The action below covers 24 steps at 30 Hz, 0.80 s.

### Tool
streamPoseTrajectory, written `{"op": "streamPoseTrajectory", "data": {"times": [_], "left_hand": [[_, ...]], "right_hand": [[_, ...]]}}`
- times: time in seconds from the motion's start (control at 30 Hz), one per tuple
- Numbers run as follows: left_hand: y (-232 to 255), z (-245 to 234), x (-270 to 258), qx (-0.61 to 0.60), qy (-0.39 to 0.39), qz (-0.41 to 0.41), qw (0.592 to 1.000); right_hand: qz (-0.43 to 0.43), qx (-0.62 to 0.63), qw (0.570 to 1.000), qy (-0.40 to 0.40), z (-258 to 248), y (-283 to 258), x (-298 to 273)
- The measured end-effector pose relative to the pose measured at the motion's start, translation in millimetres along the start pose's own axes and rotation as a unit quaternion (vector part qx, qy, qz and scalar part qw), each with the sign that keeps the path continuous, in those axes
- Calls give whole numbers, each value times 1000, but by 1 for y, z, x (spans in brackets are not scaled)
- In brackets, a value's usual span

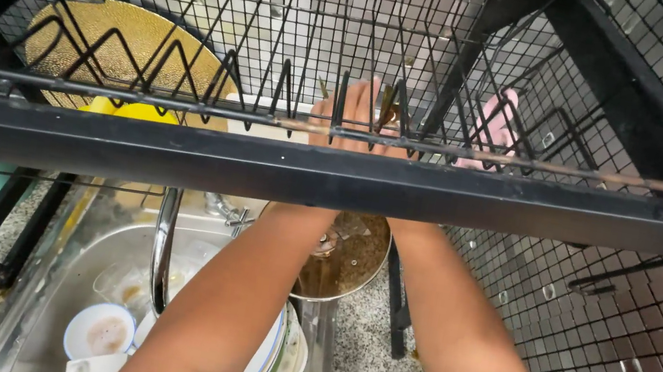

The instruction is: Washing and rinsing various plates, cutlery, and kitchenware in a sink.

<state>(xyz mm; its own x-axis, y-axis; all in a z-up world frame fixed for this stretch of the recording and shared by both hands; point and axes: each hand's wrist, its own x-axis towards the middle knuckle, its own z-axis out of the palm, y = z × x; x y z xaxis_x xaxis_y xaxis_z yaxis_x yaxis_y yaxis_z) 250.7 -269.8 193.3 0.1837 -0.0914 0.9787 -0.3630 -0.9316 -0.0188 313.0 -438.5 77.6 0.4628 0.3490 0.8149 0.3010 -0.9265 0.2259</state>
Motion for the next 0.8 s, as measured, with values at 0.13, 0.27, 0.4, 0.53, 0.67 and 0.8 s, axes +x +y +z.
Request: {"op": "streamPoseTrajectory", "data": {"times": [0.13,0.27,0.4,0.53,0.67,0.8], "left_hand": [[0,-8,8,-35,-10,5,999],[1,-16,10,-39,-62,-2,997],[4,-18,27,-63,-84,-3,994],[-1,23,10,-94,-125,-10,988],[-9,30,12,-76,-191,-3,979],[-8,-3,34,-75,-81,-3,994]], "right_hand": [[27,50,998,9,10,-7,-3],[54,99,994,15,-8,-11,-4],[82,147,986,19,4,-9,-11],[108,198,974,29,9,-13,-5],[132,246,959,40,-2,-16,9],[158,293,942,43,-22,-18,15]]}}
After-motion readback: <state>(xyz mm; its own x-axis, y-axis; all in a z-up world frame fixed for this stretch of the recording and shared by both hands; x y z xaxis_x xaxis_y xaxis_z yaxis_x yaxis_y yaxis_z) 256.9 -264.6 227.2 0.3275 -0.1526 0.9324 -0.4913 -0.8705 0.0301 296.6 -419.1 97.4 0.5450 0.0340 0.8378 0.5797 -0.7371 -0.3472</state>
